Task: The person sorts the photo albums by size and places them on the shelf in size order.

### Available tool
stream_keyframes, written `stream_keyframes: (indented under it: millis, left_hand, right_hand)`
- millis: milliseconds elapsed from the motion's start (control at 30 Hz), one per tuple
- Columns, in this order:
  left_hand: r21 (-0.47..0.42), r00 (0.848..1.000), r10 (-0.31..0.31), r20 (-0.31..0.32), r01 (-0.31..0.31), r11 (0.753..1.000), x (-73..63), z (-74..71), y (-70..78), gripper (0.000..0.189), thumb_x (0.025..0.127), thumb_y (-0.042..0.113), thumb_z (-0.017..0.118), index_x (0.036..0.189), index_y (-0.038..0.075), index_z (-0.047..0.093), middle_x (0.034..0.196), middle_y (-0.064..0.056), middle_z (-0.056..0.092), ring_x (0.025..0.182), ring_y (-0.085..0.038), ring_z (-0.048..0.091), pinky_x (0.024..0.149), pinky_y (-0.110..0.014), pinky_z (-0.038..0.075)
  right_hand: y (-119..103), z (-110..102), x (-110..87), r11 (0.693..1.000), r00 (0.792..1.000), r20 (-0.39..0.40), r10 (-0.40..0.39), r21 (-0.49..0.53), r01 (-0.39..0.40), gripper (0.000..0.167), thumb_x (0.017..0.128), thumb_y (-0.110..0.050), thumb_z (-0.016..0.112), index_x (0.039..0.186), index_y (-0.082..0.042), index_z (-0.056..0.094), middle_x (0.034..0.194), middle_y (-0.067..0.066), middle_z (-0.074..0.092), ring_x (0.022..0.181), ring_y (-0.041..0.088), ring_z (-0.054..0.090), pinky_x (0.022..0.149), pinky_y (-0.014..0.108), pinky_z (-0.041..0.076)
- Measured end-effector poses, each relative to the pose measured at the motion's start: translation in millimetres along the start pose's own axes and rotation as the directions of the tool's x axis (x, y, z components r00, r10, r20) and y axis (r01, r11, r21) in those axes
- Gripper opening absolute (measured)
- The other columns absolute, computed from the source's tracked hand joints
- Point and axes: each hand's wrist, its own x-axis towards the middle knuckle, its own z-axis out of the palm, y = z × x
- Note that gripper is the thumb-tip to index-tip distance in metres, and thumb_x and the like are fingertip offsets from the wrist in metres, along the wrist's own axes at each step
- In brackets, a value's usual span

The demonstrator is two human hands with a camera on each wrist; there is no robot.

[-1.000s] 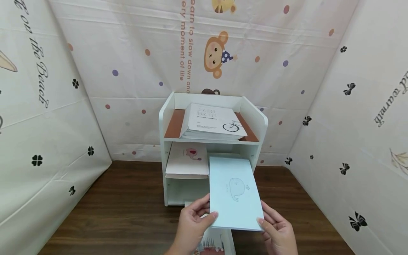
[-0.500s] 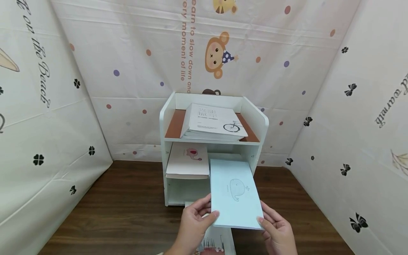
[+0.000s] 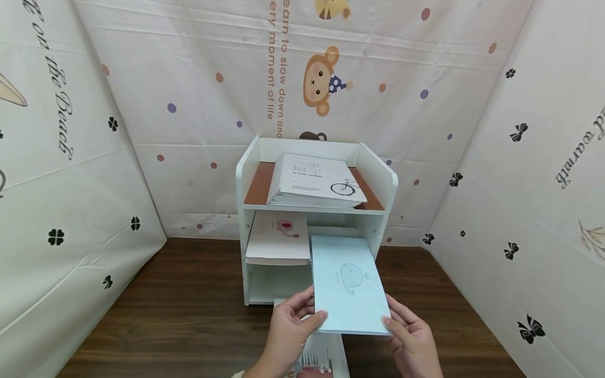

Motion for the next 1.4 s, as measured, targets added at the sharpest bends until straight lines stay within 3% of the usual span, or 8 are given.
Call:
stream_keyframes:
  millis: [533,1033,1267,1400]
  left_hand:
    - [0.04,1.0,0.016,-0.009,-0.015,0.999,8.8,-1.5,-1.9,0.061,0.085,0.005,0.081,0.14,-0.006,0.056,0.115,-0.018,0.07,0.102,-0.02,0.068,0.087,-0.023,0.061]
    - [0.091,1.0,0.015,-0.018,-0.013,0.996,17.5,-5.1,0.6,0.061,0.085,0.011,0.083,0.139,-0.001,0.059,0.121,-0.017,0.07,0.107,-0.022,0.07,0.087,-0.023,0.061]
    - [0.088,1.0,0.005,-0.016,-0.004,0.996,23.4,-5.7,1.4,0.062,0.086,0.012,0.083,0.141,0.0,0.058,0.12,-0.015,0.07,0.106,-0.019,0.069,0.087,-0.022,0.061]
    - [0.088,1.0,0.001,-0.018,0.001,0.996,27.5,-6.8,1.2,0.06,0.086,0.011,0.082,0.14,0.0,0.058,0.121,-0.016,0.07,0.107,-0.019,0.07,0.088,-0.023,0.061]
  right_hand:
    - [-3,0,8.0,1.0,1.0,0.011,-0.008,-0.013,0.008,0.034,0.097,-0.003,0.066,0.116,-0.029,0.075,0.12,-0.005,0.077,0.103,0.017,0.076,0.086,0.032,0.062]
    - [-5,3,18.1,0.998,1.0,-0.004,-0.006,-0.064,0.006,0.036,0.098,-0.007,0.067,0.133,-0.01,0.066,0.118,-0.005,0.077,0.101,0.015,0.075,0.085,0.031,0.063]
    - [-5,3,24.3,0.999,1.0,0.006,-0.02,-0.031,0.02,0.031,0.098,-0.004,0.066,0.117,-0.026,0.075,0.118,-0.005,0.077,0.098,0.014,0.076,0.082,0.03,0.064]
    - [-7,4,27.1,1.0,1.0,0.015,-0.021,-0.019,0.022,0.032,0.098,-0.003,0.065,0.114,-0.028,0.076,0.117,-0.004,0.077,0.096,0.014,0.076,0.08,0.029,0.064]
